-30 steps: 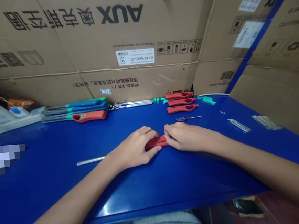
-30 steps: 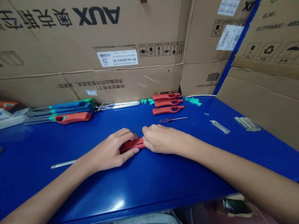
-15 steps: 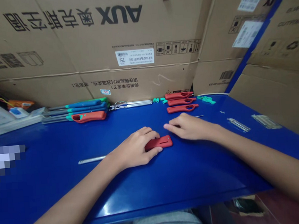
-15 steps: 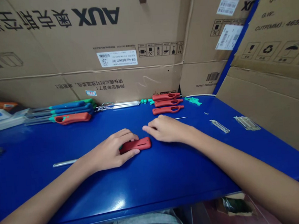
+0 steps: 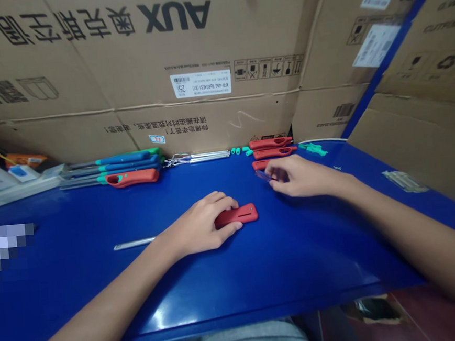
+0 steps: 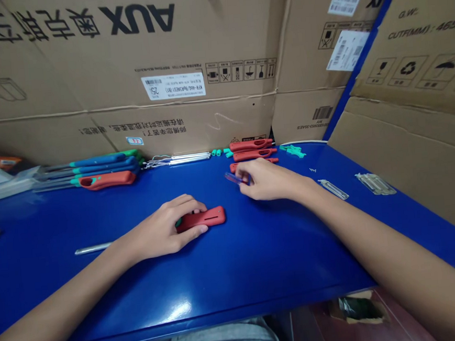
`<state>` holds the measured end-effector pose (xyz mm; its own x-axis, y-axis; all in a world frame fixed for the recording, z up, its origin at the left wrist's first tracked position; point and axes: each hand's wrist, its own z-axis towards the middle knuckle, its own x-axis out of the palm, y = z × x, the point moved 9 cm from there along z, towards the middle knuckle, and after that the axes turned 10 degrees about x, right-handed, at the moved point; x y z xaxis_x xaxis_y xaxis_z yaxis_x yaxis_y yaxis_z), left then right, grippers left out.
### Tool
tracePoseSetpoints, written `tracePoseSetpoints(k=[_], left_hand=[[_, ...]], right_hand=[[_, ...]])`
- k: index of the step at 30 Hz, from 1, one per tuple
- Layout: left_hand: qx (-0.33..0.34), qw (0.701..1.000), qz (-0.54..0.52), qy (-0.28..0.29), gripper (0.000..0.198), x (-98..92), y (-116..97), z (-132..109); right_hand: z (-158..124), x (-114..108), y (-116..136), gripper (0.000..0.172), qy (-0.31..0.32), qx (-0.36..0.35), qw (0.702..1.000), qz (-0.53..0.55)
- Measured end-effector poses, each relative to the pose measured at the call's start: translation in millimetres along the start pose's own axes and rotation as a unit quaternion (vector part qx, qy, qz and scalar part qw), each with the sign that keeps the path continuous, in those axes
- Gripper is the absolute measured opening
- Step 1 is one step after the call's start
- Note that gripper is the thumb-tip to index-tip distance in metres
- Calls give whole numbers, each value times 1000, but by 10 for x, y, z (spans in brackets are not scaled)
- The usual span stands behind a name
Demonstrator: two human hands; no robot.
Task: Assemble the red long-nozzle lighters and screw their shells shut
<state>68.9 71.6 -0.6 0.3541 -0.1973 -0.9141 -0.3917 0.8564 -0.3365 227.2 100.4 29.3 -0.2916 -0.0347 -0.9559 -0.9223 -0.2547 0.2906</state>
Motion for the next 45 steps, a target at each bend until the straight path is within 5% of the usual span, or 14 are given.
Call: tracePoseSetpoints(k=[1,4,6,9,18,45], left_hand=[[-1,1000,0,0,26,0,-1,2],[-3,1000,2,4,26,2,-8,9],[-2,1000,1,6,26,2,-13,14],[1,1000,0,5,25,-4,-23,18],[2,1000,7,1,25,0,-19,7],[3,1000,9,9,26,10,-18,19]], right_hand=[[-31,-69,88,5,-10,-18,993,119],[-119,-210,264,16,-33,-66,907,414],[-153,-210,325,22,-49,-84,867,489],[-154,-111,365,24,-56,-90,847,521],[-128,24,358,28,-56,-94,832,543],[-155,76,420,24,-17,-60,878,474]])
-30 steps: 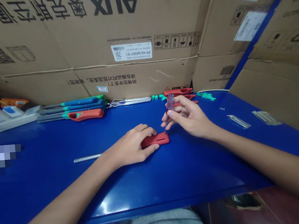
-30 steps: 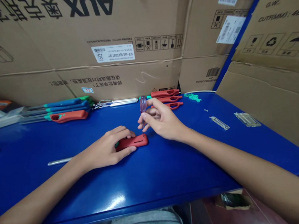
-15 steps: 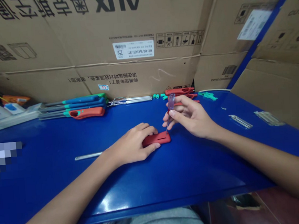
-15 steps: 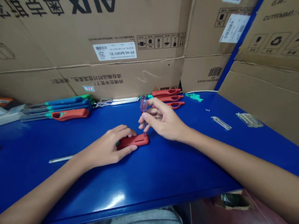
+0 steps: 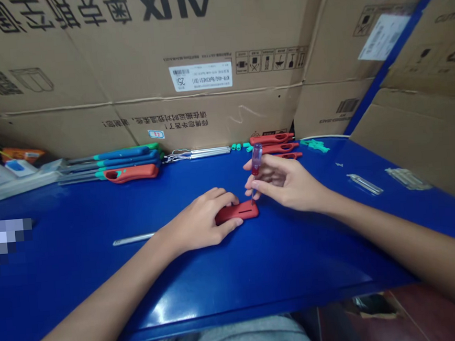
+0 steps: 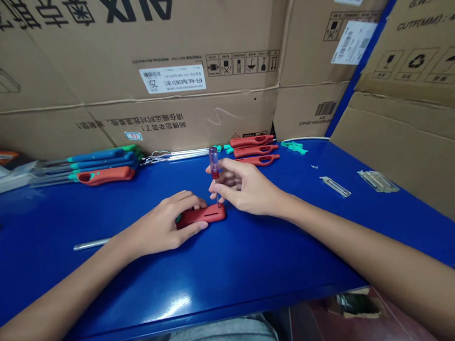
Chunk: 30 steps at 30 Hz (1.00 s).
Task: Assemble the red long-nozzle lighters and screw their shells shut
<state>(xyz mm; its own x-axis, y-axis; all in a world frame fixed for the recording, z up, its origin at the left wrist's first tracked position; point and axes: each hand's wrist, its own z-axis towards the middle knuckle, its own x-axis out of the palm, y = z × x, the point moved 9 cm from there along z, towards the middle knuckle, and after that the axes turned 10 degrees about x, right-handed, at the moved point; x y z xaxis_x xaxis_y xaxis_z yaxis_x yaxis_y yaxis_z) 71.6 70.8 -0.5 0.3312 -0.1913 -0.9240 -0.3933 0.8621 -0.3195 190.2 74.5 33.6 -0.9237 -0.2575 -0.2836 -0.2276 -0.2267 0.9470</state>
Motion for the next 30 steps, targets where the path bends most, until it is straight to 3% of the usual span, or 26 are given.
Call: tracePoseSetpoints(k=[8,18,24,30], left_hand=[[-1,1000,-12,-3,24,-2,-5,15],[4,1000,-14,-8,23,-16,-17,-12],[-3,1000,-13,-4,23,-12,-1,2],[-5,1000,-18,2,21,-18,-15,-10]], right_hand=[[21,-42,-32,13,-10,7,1000,-18],[25,-12,-52,11,1,-8,1000,-27],[7,-52,-16,20,-39,-38,995,-82],[22,-41,-56,19,-31,-17,996,-81]])
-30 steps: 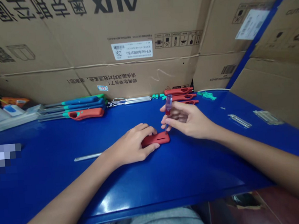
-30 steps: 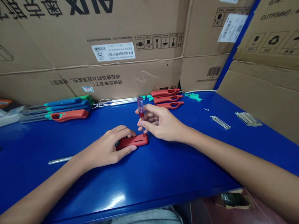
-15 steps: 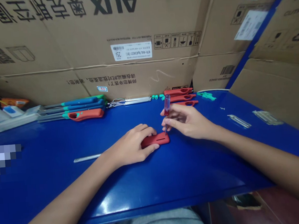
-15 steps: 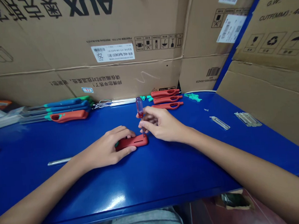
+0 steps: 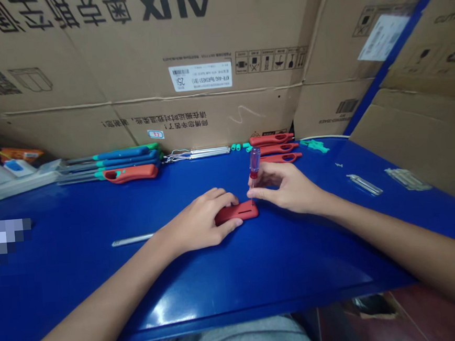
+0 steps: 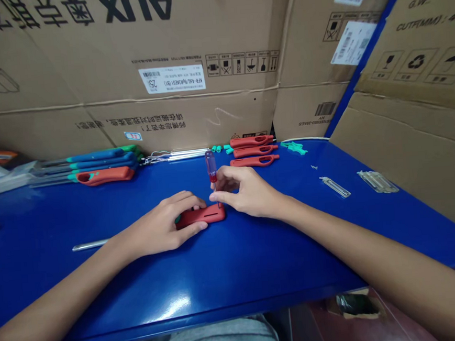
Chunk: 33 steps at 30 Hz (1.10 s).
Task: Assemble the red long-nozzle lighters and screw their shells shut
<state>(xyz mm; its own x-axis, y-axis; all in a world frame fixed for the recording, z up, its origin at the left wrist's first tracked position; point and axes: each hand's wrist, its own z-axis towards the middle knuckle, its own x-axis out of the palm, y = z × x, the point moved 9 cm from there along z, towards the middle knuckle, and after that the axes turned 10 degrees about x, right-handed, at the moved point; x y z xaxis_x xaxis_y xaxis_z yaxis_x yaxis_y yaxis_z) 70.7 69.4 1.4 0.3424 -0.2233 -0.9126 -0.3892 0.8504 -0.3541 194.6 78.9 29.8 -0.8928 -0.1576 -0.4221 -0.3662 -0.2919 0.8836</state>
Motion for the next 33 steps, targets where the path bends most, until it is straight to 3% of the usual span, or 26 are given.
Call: tracePoseSetpoints(k=[6,13,20,26,33], left_hand=[[-2,1000,1,-3,24,7,7,-5],[-6,1000,10,4,22,5,6,19],[-4,1000,3,-3,24,6,10,-1],[-3,1000,9,1,22,5,5,5],[-1,1000,2,0,22,3,9,-9]], right_hand=[[12,51,-15,10,43,23,999,23],[2,34,-25,21,1,20,1000,-19],[21,57,-25,14,41,35,998,12],[8,22,-14,25,-6,26,999,-29],[21,67,-23,15,48,41,998,10]])
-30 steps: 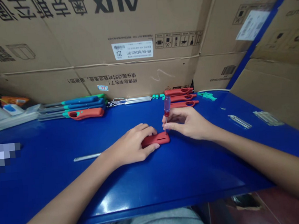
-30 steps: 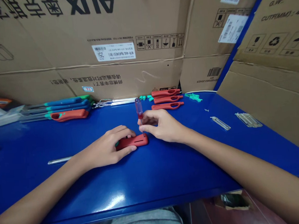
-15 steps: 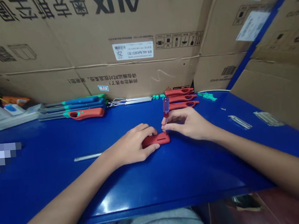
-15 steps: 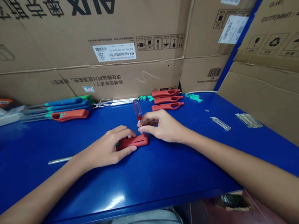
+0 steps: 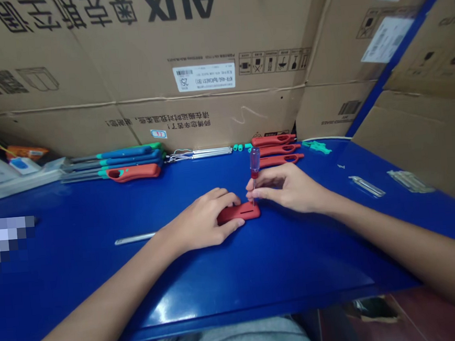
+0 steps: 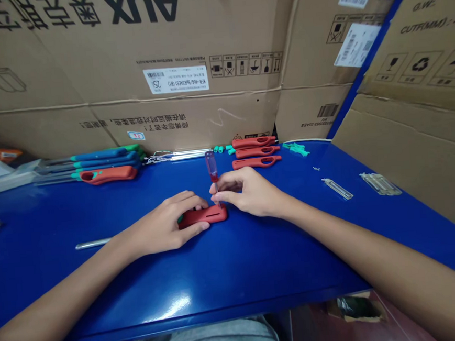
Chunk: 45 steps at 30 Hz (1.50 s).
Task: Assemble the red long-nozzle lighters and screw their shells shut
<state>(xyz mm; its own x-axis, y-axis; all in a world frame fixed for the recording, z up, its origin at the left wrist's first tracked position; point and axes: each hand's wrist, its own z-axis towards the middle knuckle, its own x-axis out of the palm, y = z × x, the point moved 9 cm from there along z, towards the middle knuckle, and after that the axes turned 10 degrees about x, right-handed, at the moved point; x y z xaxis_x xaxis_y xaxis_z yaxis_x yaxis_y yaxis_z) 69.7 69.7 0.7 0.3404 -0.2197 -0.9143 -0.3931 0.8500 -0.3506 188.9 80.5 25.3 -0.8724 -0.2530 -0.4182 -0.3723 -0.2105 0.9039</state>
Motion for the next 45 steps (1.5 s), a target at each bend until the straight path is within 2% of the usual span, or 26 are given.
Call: tracePoseSetpoints(k=[6,10,13,16,18,20,23,25,27,29,33,36,38,40,42,43,45], left_hand=[[3,999,41,22,17,-48,-48,9],[-4,998,63,31,21,-30,-66,33],[-8,1000,10,1,23,-107,-96,87],[7,992,-117,-52,31,-284,-160,210],[31,965,-222,-133,39,-466,-193,314],[49,936,-279,-210,39,-584,-188,397],[53,896,-310,-313,31,-622,-114,423],[58,882,-297,-360,32,-608,-95,373],[58,878,-274,-388,29,-598,-101,296],[56,886,-235,-396,24,-599,-131,230],[86,914,-130,-374,17,-619,-252,176],[103,937,-100,-320,27,-592,-267,192],[113,959,-109,-236,34,-516,-254,228],[94,983,-95,-127,41,-392,-201,246],[43,998,-37,-28,64,-259,-82,228],[20,1000,-4,7,72,-206,-21,214],[12,998,30,46,70,-112,37,207]], right_hand=[[-30,17,-7,22,-52,-14,998,-21],[-41,104,-14,10,-23,-12,1000,-9],[-48,151,30,5,-2,-25,1000,-14],[-51,154,80,6,-13,-51,998,-38],[-48,144,85,12,-27,-62,996,-52],[-49,134,73,15,-42,-70,994,-65],[-72,114,82,16,-71,-101,988,-94],[-100,119,106,15,-79,-129,982,-112],[-124,123,127,14,-79,-144,979,-124],[-135,136,139,13,-63,-141,980,-128],[-142,138,176,11,-22,-110,989,-98],[-143,148,182,11,9,-84,994,-72],[-138,131,166,14,4,-73,995,-74],[-130,110,141,16,-10,-69,993,-95],[-120,79,109,19,-31,-64,991,-110],[-115,66,91,21,-40,-60,991,-114],[-108,56,65,24,-45,-52,991,-119]])
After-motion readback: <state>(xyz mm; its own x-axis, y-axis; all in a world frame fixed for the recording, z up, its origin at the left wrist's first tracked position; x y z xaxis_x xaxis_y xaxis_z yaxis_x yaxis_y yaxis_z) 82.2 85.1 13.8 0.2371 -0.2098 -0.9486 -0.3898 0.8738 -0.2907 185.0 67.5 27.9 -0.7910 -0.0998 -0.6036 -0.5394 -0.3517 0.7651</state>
